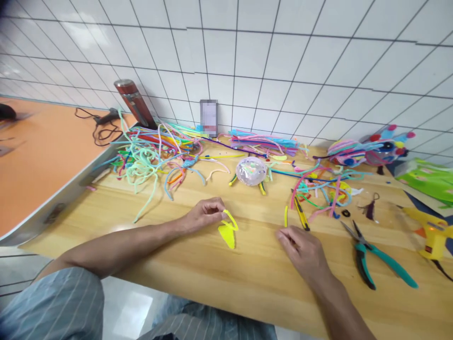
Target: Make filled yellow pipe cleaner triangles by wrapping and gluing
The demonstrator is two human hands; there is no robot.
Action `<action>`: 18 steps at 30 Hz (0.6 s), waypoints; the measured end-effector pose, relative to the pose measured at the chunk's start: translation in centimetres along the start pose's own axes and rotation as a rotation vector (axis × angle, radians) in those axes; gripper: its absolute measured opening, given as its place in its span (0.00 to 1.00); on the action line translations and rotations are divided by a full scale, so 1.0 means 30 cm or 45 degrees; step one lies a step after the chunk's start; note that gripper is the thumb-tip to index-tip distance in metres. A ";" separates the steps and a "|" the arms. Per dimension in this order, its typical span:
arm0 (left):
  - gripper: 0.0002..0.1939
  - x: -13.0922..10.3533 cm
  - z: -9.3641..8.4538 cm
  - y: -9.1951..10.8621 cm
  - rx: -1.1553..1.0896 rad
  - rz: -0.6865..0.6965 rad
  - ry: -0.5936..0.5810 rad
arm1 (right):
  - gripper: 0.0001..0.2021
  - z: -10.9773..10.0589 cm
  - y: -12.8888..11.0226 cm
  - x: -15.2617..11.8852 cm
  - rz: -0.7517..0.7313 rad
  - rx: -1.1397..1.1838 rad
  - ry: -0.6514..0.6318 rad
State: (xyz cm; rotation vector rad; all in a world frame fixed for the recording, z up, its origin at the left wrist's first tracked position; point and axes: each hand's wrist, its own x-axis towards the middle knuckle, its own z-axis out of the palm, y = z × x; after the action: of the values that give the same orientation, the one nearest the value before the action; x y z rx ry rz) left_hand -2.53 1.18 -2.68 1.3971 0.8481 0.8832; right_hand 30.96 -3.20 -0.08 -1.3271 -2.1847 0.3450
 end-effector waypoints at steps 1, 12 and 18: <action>0.24 -0.001 0.001 -0.002 0.016 0.013 -0.020 | 0.12 -0.002 0.002 -0.001 -0.043 -0.007 0.000; 0.23 0.007 0.038 -0.001 0.120 0.113 -0.008 | 0.14 -0.067 0.023 0.012 -0.164 -0.086 0.045; 0.25 0.008 0.048 0.000 0.203 0.139 -0.045 | 0.15 -0.058 0.040 0.000 -0.006 -0.027 -0.004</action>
State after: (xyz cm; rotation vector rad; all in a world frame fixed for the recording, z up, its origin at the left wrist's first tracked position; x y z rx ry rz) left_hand -1.13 0.75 -2.66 1.6063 0.8359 0.8864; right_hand 32.85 -2.74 0.74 -1.3331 -2.1993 0.3232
